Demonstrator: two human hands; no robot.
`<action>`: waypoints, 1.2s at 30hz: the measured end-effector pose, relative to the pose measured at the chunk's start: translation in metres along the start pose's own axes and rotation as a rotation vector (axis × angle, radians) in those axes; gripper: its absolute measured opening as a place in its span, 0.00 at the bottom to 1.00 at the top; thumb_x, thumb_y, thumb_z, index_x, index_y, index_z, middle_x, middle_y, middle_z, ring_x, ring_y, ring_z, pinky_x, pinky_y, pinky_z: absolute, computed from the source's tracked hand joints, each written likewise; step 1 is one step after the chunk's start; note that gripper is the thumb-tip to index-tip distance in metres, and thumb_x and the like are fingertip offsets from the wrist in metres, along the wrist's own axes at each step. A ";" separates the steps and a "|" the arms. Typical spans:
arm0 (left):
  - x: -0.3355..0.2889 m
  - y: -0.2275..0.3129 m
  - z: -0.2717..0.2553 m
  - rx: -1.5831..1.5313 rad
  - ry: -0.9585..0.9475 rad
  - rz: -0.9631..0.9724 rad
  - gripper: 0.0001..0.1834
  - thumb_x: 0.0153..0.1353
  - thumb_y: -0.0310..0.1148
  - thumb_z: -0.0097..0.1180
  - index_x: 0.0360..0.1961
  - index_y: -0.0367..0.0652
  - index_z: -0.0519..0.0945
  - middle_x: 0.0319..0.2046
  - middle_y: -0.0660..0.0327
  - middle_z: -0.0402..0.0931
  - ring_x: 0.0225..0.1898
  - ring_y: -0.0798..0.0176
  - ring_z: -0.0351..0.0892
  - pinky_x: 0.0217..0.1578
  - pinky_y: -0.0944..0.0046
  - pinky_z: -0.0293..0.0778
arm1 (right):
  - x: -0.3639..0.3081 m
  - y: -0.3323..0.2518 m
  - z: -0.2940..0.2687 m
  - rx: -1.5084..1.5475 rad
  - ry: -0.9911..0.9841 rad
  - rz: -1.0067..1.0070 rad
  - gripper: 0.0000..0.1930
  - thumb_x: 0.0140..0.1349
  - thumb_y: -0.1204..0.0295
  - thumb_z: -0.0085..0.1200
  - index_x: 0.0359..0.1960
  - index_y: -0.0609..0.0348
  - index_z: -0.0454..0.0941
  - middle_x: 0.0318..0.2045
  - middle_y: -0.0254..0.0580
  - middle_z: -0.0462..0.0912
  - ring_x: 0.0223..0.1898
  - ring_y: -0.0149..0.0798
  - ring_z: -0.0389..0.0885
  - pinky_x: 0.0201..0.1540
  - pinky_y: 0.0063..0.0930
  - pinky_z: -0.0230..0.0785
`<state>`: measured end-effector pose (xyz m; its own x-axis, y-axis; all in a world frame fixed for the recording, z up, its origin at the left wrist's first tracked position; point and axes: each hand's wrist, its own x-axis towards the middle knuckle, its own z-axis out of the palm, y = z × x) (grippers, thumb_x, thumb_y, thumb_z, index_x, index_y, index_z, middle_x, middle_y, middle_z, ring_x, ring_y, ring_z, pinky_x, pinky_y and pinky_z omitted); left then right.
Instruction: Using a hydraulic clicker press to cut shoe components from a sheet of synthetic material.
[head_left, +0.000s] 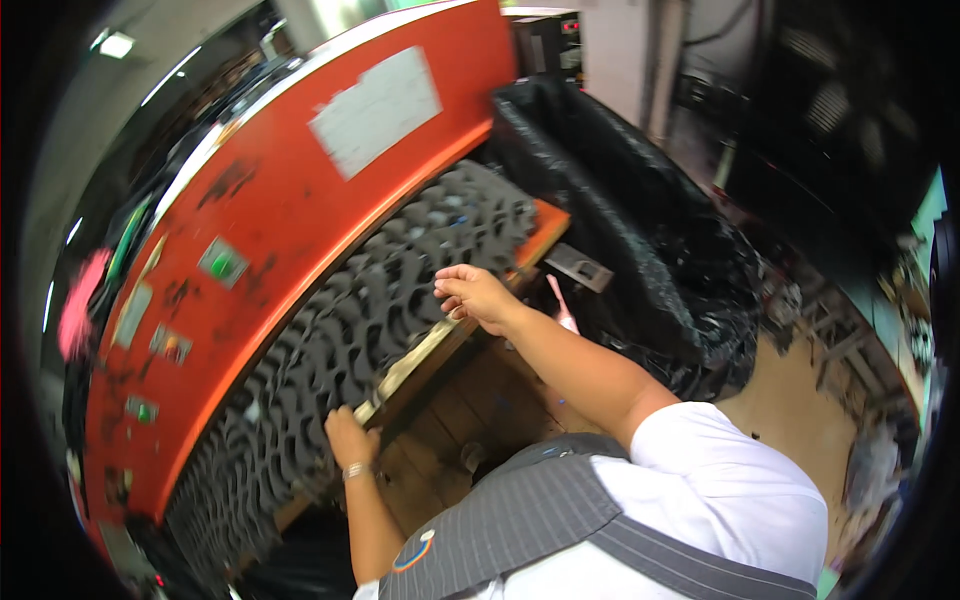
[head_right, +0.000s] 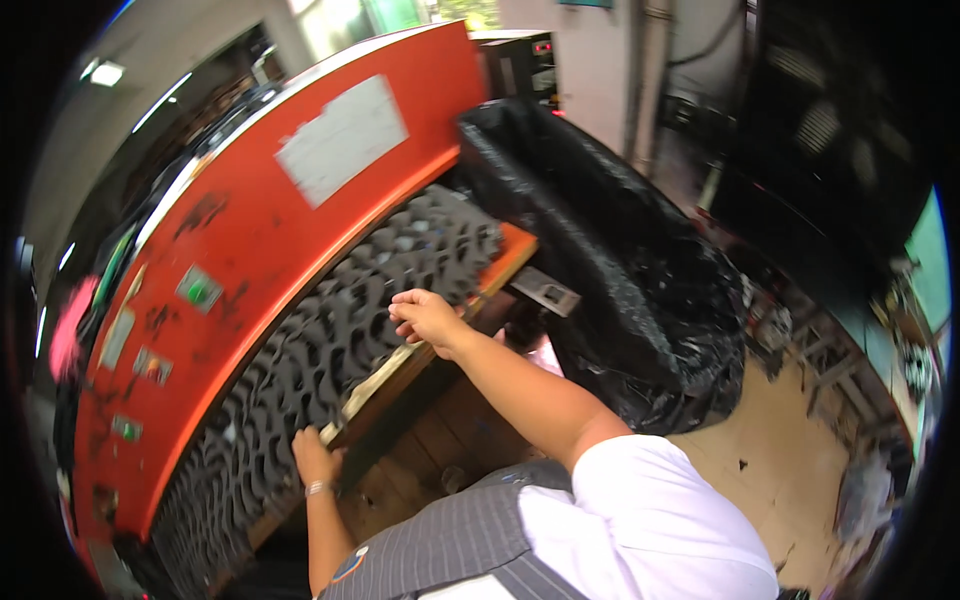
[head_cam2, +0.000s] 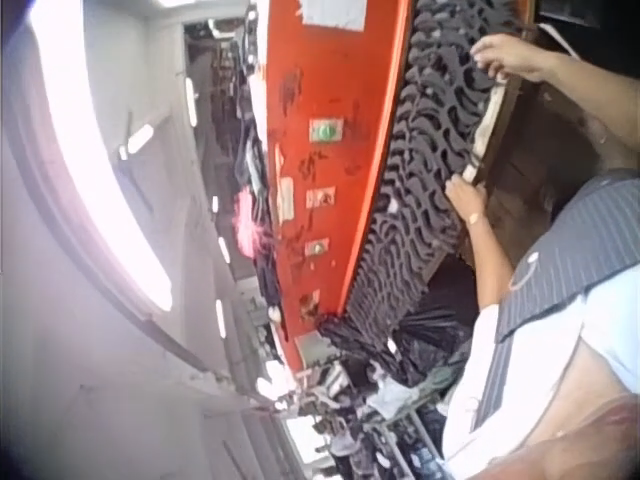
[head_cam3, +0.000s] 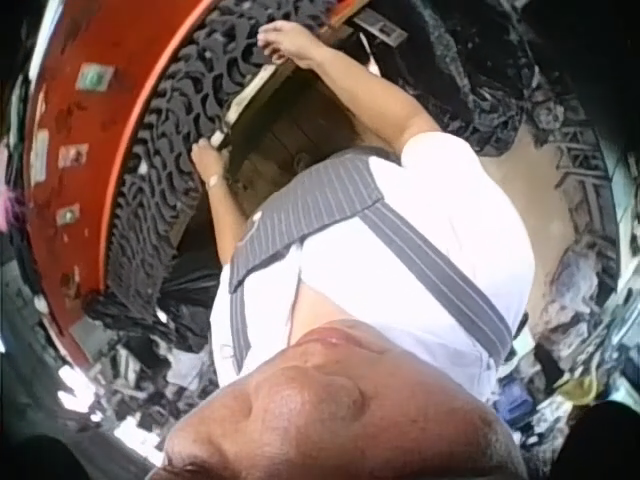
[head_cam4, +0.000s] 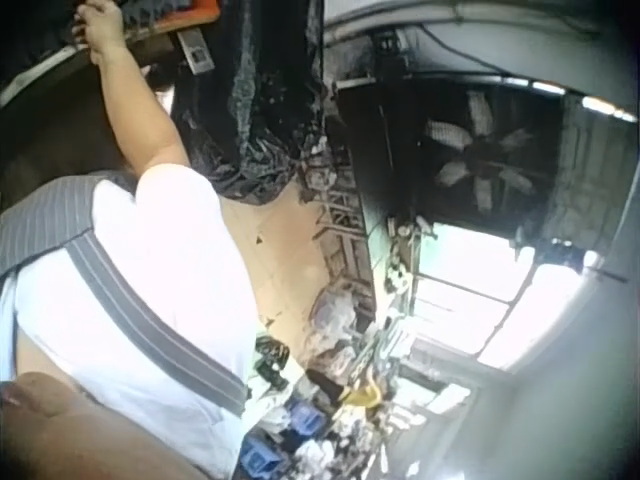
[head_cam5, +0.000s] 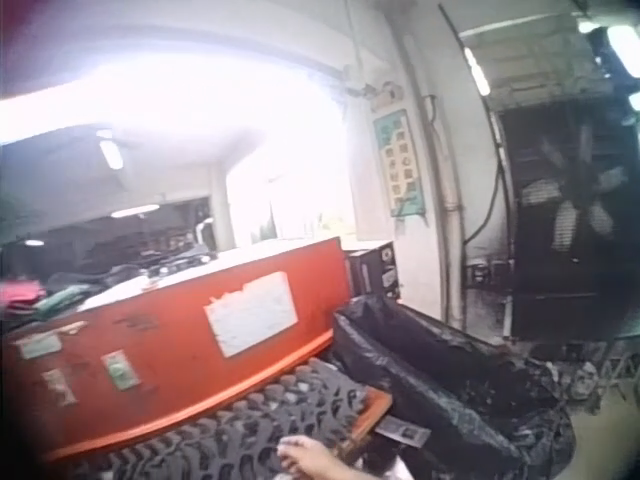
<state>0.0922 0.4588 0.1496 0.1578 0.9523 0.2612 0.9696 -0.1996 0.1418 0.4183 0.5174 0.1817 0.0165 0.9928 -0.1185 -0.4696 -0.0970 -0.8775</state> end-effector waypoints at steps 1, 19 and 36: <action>-0.004 0.000 0.002 -0.015 0.006 -0.028 0.26 0.34 0.28 0.71 0.34 0.37 0.69 0.37 0.48 0.68 0.45 0.42 0.67 0.47 0.50 0.66 | -0.005 0.001 0.015 -0.072 -0.039 0.001 0.16 0.60 0.65 0.56 0.48 0.56 0.73 0.33 0.32 0.79 0.28 0.27 0.76 0.27 0.22 0.68; -0.002 -0.025 -0.062 -0.326 -0.571 0.034 0.33 0.53 0.38 0.64 0.56 0.31 0.68 0.50 0.44 0.69 0.52 0.43 0.68 0.52 0.54 0.68 | 0.212 0.020 0.148 -1.738 0.084 -0.367 0.26 0.61 0.47 0.49 0.48 0.57 0.73 0.43 0.52 0.77 0.48 0.54 0.73 0.51 0.44 0.66; 0.271 0.008 -0.041 -1.861 -0.252 -0.420 0.25 0.65 0.38 0.53 0.59 0.37 0.65 0.47 0.56 0.73 0.45 0.64 0.75 0.47 0.64 0.72 | 0.167 -0.027 0.108 -0.343 -0.277 -0.200 0.30 0.51 0.74 0.66 0.55 0.60 0.66 0.38 0.36 0.77 0.38 0.27 0.76 0.42 0.22 0.71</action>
<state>0.1353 0.7057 0.2610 0.1871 0.9701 -0.1548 -0.4171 0.2211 0.8816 0.3388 0.6932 0.2355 -0.1806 0.9712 0.1555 -0.1623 0.1265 -0.9786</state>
